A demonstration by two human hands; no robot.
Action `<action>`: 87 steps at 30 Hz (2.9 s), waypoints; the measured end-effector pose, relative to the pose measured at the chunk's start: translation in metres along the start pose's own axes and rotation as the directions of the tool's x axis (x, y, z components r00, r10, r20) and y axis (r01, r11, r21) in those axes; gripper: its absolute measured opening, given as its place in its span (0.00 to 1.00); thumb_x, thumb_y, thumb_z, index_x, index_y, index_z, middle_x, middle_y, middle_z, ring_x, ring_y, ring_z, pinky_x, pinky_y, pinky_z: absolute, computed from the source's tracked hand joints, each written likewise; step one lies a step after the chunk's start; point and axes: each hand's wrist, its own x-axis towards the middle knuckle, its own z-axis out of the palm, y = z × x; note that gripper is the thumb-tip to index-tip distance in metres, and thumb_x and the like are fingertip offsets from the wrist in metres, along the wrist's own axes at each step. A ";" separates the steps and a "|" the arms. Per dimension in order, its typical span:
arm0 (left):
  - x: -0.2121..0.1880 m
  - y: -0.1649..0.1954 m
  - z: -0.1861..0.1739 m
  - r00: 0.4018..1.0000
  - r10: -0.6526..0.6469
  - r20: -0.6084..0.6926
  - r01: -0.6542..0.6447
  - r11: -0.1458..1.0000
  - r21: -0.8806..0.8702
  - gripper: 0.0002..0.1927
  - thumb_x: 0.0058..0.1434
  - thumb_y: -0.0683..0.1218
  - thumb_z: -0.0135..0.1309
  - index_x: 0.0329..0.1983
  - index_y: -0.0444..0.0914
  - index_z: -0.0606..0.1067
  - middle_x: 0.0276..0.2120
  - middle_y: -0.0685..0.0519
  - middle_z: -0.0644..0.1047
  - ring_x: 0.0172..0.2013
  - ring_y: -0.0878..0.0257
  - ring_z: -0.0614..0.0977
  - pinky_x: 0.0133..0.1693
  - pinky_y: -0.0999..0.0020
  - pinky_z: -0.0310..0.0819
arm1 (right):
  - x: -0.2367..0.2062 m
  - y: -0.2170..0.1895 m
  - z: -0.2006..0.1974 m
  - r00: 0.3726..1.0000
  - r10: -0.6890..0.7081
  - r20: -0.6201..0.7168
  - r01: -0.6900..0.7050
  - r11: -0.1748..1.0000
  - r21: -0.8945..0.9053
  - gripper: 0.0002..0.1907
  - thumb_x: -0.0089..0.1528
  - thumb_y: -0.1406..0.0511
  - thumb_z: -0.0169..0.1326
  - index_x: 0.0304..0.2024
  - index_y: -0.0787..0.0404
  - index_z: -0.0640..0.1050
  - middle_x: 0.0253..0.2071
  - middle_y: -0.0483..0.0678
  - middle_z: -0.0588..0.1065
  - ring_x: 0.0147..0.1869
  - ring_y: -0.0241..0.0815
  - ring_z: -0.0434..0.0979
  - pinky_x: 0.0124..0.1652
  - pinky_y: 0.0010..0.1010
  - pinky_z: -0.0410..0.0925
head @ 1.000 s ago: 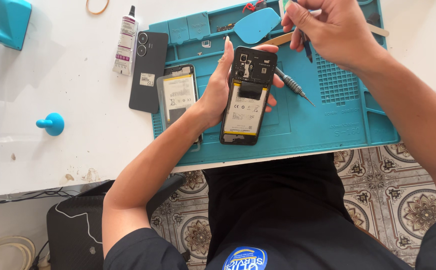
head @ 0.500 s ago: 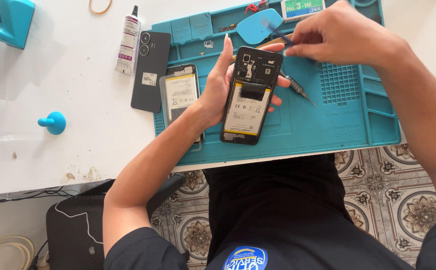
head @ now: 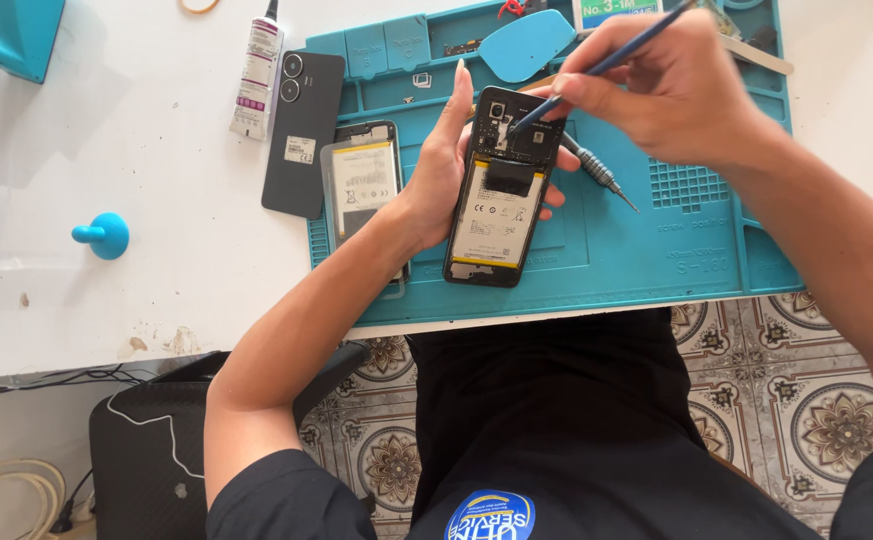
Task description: The person works on a disassembled smartphone placed on a blue repair mat. They use a screwdriver to remove screws, a brush to clean the battery area, and a plastic pry tool to separate the back cover. The person handles the phone, battery, and internal components throughout the clip.
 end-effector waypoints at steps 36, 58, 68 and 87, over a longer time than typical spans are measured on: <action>-0.003 0.004 0.009 0.995 -0.050 -0.082 0.060 0.991 0.122 0.44 0.68 0.72 0.17 0.64 0.37 0.68 0.40 0.44 0.81 0.36 0.56 0.87 0.39 0.57 0.87 | 0.003 0.015 0.007 0.997 0.069 -0.016 -0.070 0.994 -0.085 0.07 0.77 0.69 0.52 0.47 0.70 0.73 0.44 0.54 0.80 0.50 0.41 0.84 0.52 0.29 0.77; -0.002 0.007 0.012 0.994 -0.078 -0.079 0.084 0.993 0.088 0.43 0.68 0.73 0.18 0.67 0.40 0.66 0.40 0.44 0.80 0.35 0.55 0.86 0.40 0.56 0.86 | 0.001 0.005 0.009 0.992 0.112 -0.054 -0.119 0.978 -0.169 0.08 0.76 0.68 0.55 0.46 0.70 0.76 0.39 0.51 0.80 0.42 0.32 0.80 0.38 0.20 0.71; -0.003 0.006 0.012 0.995 -0.070 -0.075 0.078 0.990 0.114 0.44 0.68 0.73 0.18 0.65 0.38 0.67 0.40 0.44 0.81 0.35 0.55 0.87 0.40 0.57 0.87 | 0.000 0.005 0.010 0.999 0.047 -0.022 -0.049 0.993 -0.104 0.08 0.77 0.69 0.52 0.45 0.72 0.76 0.40 0.50 0.80 0.44 0.29 0.80 0.43 0.20 0.72; -0.001 0.005 0.012 0.994 -0.066 -0.089 0.079 0.986 0.145 0.44 0.67 0.72 0.17 0.60 0.38 0.70 0.39 0.45 0.81 0.34 0.56 0.87 0.38 0.59 0.87 | 0.000 0.009 0.011 0.992 0.108 -0.065 -0.109 0.994 -0.012 0.08 0.78 0.68 0.52 0.47 0.70 0.72 0.43 0.51 0.80 0.49 0.35 0.83 0.48 0.24 0.76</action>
